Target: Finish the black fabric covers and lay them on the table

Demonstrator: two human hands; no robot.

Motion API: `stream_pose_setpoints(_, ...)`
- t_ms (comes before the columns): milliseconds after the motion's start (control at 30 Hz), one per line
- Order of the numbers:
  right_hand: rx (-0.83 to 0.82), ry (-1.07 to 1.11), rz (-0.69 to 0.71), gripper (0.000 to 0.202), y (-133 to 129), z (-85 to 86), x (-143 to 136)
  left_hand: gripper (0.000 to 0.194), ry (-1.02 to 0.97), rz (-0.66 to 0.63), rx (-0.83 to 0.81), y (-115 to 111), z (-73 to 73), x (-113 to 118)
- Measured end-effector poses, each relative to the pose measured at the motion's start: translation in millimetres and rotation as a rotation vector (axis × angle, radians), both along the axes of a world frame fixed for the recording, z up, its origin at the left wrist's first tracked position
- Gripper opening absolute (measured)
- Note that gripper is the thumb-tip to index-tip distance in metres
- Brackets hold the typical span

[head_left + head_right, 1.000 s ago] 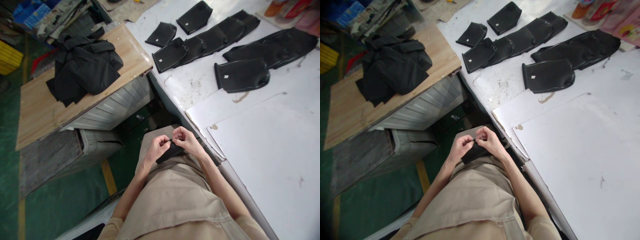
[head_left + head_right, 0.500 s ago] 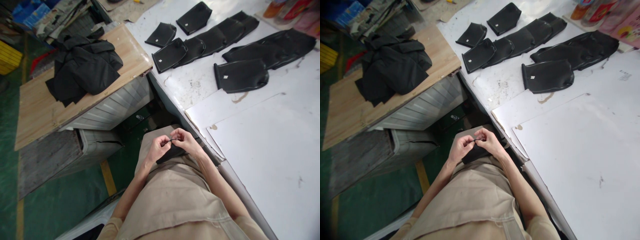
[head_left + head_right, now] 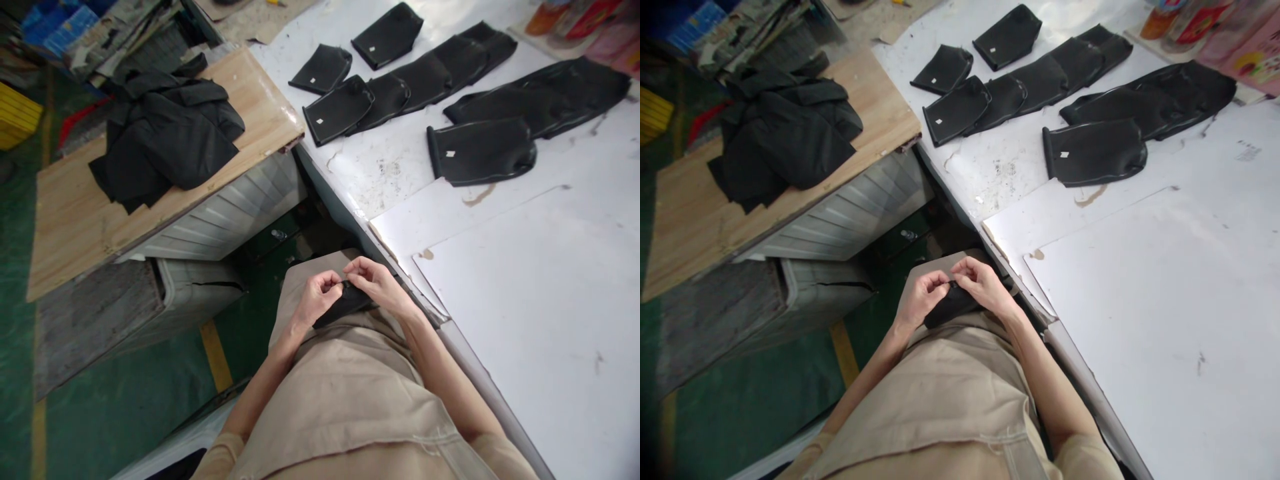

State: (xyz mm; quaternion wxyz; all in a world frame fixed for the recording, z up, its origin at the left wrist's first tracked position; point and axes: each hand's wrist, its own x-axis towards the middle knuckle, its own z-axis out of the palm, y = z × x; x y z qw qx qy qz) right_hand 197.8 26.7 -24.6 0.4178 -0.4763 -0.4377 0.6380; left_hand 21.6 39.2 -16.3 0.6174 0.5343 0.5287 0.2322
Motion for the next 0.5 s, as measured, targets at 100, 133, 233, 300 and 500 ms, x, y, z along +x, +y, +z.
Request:
stream_pose_setpoints(100, 0.059, -0.018, 0.127, 0.020, -3.7, 1.1, 9.4, 0.014, -0.005, 0.013, 0.016, 0.5, 1.4, 0.2)
stream_pose_setpoints(133, 0.074, -0.027, 0.163, 0.022, -5.0, 0.5, 11.9, 0.014, -0.002, 0.008, 0.021, 0.7, 1.6, 0.3)
stream_pose_setpoints(233, 0.091, -0.094, 0.200, 0.027, -8.3, -2.6, 16.6, 0.014, 0.012, -0.008, 0.033, 1.1, 2.0, 0.6)
stream_pose_setpoints(300, 0.093, -0.142, 0.207, 0.027, -9.5, -4.2, 17.6, 0.014, 0.020, -0.010, 0.037, 1.2, 2.1, 0.9)
stream_pose_setpoints(500, 0.146, -0.168, 0.178, 0.019, -10.2, -3.3, 14.4, 0.015, 0.030, -0.045, 0.044, 2.4, 2.6, -0.1)
